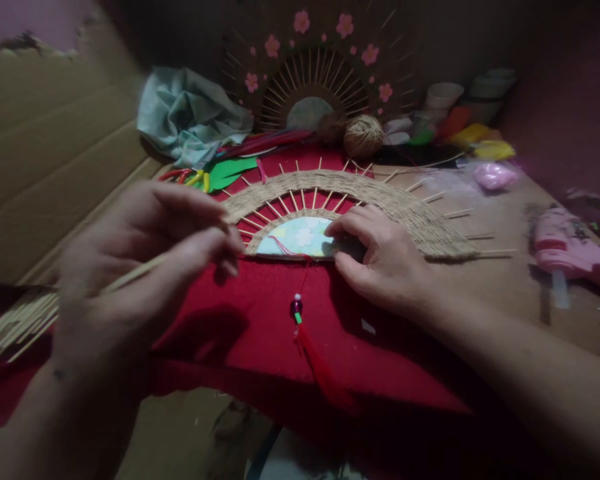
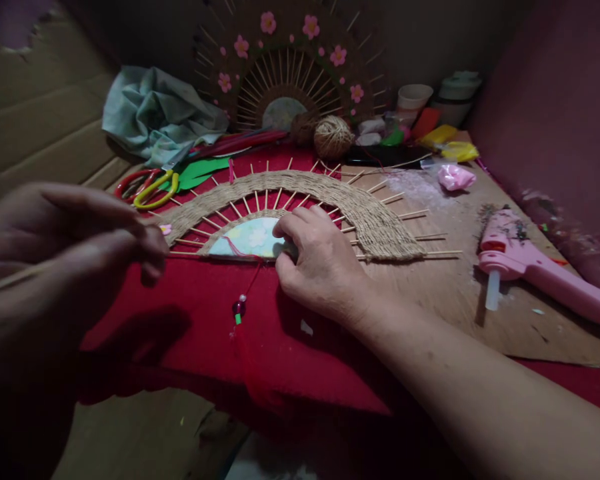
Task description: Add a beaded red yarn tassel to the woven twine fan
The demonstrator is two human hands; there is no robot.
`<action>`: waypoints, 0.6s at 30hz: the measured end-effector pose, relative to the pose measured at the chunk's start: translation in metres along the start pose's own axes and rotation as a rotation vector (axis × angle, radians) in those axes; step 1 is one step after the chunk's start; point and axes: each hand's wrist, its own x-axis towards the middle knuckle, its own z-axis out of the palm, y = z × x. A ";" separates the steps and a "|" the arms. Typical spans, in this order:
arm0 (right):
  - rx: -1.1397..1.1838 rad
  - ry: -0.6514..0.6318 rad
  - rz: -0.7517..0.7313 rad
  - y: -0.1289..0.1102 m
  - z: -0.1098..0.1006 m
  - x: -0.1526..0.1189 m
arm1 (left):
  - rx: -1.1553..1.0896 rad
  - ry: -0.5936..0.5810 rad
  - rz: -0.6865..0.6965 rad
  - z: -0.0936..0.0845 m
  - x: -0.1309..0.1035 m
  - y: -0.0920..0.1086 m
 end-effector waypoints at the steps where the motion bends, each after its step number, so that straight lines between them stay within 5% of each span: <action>1: -0.002 -0.003 0.002 0.000 0.000 0.000 | -0.043 -0.103 -0.045 0.000 -0.006 -0.002; 4: -0.015 -0.011 0.002 0.000 0.000 0.000 | -0.055 -0.324 -0.078 -0.001 -0.012 -0.012; 13: -0.035 -0.011 0.008 0.000 0.001 0.000 | -0.168 -0.630 -0.159 0.009 -0.005 -0.017; 15: -0.039 -0.016 0.004 0.000 0.001 0.000 | -0.209 -0.657 -0.161 0.008 -0.003 -0.020; 18: -0.037 -0.013 -0.003 0.001 0.001 0.000 | -0.140 -0.526 -0.086 0.005 0.002 -0.021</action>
